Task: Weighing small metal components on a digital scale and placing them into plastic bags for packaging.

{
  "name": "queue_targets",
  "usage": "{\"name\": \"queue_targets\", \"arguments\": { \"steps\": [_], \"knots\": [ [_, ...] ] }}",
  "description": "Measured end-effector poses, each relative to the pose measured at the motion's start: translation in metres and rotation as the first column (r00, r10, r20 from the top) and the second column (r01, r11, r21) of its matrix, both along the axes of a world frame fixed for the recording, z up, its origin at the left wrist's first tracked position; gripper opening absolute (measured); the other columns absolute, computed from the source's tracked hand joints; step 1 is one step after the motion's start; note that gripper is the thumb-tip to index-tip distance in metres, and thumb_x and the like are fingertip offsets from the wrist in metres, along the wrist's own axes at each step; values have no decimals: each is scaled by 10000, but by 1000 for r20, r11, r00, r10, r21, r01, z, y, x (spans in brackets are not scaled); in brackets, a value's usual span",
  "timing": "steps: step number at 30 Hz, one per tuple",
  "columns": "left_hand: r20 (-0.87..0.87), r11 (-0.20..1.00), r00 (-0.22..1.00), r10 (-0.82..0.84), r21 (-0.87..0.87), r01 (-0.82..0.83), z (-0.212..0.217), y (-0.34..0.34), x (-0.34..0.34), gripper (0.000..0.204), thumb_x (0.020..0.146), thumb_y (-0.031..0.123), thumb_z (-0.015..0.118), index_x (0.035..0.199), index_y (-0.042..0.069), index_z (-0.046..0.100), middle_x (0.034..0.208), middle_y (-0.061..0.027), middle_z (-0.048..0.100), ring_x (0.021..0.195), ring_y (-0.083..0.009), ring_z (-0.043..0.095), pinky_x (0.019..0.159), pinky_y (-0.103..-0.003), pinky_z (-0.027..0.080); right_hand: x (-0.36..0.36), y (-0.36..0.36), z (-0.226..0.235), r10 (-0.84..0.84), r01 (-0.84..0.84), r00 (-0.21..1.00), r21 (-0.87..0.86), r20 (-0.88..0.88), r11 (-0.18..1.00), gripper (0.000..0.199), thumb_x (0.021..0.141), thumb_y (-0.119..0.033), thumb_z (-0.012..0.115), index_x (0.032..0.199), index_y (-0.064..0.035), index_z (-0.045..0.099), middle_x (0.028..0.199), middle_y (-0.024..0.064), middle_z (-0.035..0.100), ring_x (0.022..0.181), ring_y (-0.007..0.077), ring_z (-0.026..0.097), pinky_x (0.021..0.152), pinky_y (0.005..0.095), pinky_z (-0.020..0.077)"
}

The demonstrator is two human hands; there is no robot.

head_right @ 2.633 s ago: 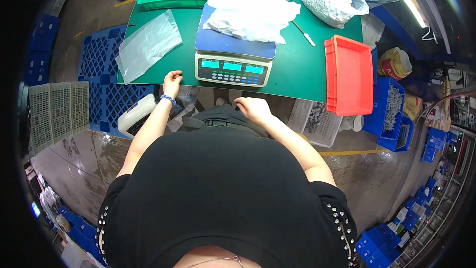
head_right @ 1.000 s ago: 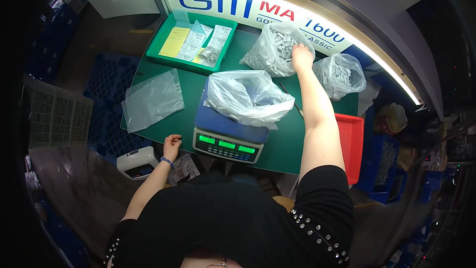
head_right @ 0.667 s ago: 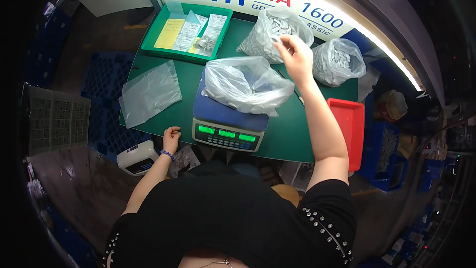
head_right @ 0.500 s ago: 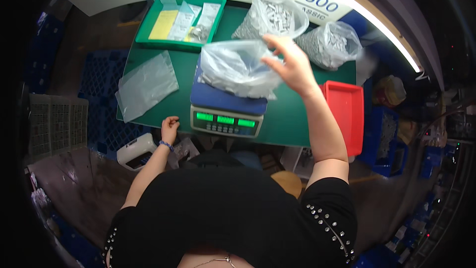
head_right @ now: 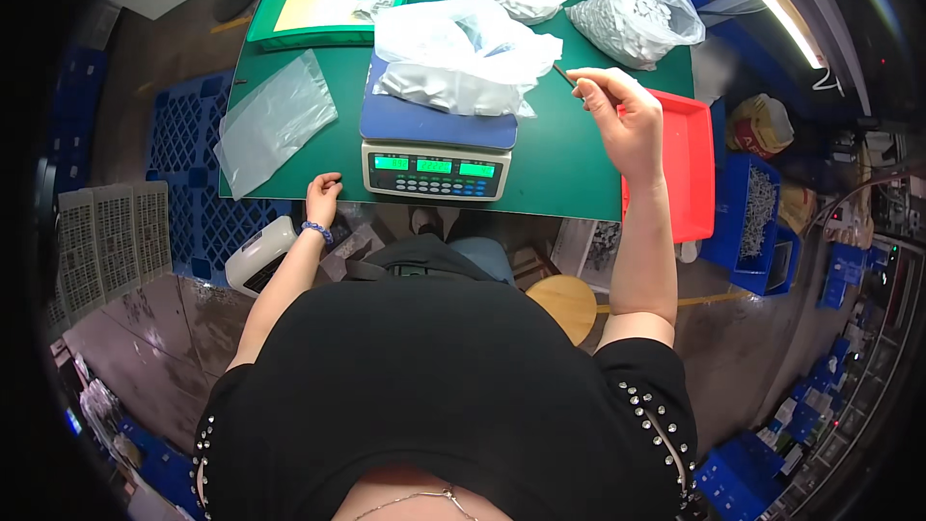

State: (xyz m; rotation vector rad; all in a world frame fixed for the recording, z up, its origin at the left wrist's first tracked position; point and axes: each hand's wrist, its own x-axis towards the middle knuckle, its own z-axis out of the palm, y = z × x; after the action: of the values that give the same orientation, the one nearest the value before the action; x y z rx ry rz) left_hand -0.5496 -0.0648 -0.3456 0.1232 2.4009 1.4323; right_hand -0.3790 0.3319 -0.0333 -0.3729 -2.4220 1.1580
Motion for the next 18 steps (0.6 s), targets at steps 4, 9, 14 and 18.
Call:
{"name": "queue_targets", "arguments": {
  "steps": [4,9,14,18],
  "knots": [
    [30,1000,999,15,1,-15,-1,1,0,172,746,23,635,917,39,631,905,-61,524,746,-131,551,737,-252,472,4,2,1,7,-7,1000,13,15,1000,162,886,-88,566,986,16,641,804,43,613,701,78,533,641,200,434],
    [43,998,999,31,50,-33,-6,-1,0,172,742,27,632,914,40,631,884,-59,534,752,-136,552,744,-259,470,-5,14,-5,10,-10,1000,-65,12,998,161,883,-85,572,985,19,641,802,40,617,702,75,539,638,193,437],
    [-2,999,1000,25,-41,-25,-5,0,0,178,733,40,638,911,45,632,867,-60,537,753,-145,547,745,-267,465,-54,63,-28,-70,66,997,-95,-38,993,156,858,-69,584,979,-6,658,801,27,634,706,63,551,654,195,446],
    [9,998,999,50,-45,-49,2,2,2,190,734,44,640,924,42,632,866,-56,535,755,-140,537,738,-261,456,-128,126,-69,-69,64,997,201,21,978,202,821,-180,598,962,-48,659,800,66,656,733,136,617,683,258,475]
  ]
}}
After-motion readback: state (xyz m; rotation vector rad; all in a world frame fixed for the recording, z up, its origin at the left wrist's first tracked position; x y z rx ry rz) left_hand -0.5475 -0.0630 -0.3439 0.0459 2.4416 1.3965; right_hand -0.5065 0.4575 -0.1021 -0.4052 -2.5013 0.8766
